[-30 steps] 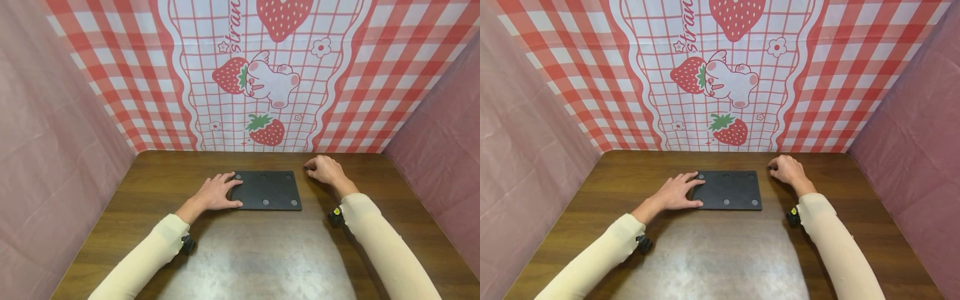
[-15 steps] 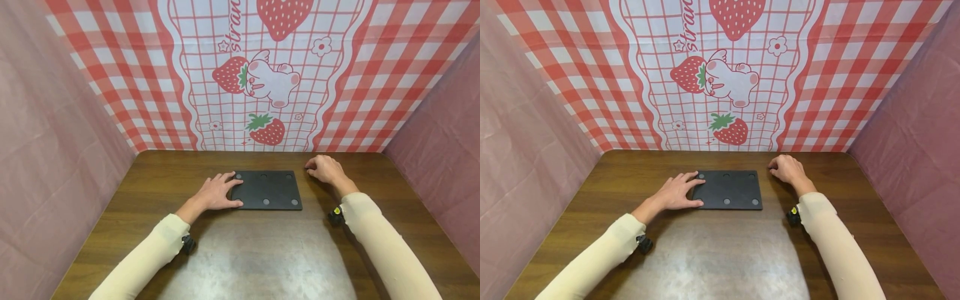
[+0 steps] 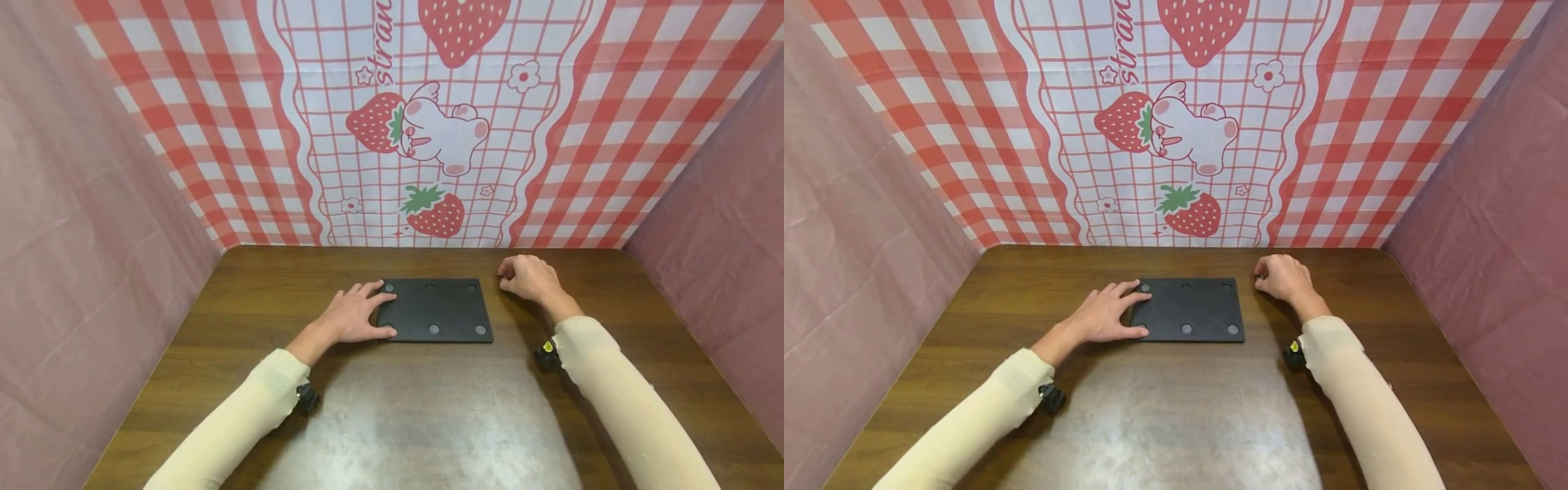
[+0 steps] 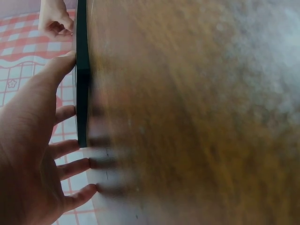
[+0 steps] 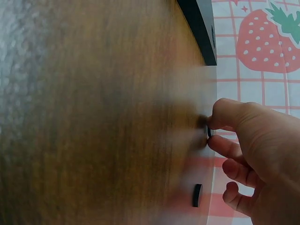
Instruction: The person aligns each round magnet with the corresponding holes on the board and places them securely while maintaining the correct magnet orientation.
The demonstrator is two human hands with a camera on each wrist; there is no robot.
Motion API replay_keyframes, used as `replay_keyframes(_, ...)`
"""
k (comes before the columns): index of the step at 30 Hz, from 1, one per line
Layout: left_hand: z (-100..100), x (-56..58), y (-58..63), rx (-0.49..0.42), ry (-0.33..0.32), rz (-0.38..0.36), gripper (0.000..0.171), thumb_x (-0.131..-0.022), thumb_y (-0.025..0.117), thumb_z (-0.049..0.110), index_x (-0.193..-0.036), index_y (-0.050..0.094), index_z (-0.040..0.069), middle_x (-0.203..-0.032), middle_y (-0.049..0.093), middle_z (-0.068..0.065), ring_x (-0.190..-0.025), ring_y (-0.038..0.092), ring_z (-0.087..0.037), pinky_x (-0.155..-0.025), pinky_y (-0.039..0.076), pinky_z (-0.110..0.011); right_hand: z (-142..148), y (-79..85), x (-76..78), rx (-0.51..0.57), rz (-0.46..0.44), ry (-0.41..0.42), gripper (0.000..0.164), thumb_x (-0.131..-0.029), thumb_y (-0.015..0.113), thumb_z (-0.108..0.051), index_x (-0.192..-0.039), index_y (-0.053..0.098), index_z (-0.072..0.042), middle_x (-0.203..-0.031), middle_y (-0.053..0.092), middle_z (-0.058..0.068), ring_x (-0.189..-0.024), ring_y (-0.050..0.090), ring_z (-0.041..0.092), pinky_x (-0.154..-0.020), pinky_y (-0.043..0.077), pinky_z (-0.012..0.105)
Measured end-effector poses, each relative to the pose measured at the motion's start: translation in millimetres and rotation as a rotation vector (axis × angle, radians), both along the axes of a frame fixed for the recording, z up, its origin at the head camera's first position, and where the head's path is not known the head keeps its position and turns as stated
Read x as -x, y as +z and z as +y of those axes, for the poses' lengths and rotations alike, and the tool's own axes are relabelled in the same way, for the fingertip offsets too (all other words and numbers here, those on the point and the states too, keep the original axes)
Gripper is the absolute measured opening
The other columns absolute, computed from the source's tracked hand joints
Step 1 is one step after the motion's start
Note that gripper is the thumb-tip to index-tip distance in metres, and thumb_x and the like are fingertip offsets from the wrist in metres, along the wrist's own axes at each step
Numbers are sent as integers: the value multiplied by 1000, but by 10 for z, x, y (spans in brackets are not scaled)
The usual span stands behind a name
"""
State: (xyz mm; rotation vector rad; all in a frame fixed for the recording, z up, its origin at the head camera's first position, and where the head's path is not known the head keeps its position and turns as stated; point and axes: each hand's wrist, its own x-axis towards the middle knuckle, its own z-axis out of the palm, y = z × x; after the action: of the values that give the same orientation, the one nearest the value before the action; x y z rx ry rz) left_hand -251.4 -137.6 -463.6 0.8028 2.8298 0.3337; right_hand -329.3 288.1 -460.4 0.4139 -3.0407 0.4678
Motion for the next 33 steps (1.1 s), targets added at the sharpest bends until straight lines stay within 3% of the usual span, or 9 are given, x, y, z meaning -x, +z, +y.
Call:
replay_keyframes(9, 11, 14, -2, 6, 0, 3, 83, -102, 70, 70, -173, 48, 33, -186, 33, -12, -166, 43, -44, -122, 43, -74, -24, -1, -3, 9, -8, -2, 19, -91, 80, -17, -108, 82, -10, -95, 75, 8, -89, 68, 27, -74, 54, 49)
replay_keyframes(33, 8, -14, 8, 4, 7, -3, 83, -102, 71, 69, -172, 48, 33, -186, 33, -12, -166, 42, -44, -122, 43, -73, -92, 45, -15, 2, 5, -16, 20, -89, 80, -22, -107, 81, -13, -96, 76, 7, -91, 72, 29, -74, 55, 51)
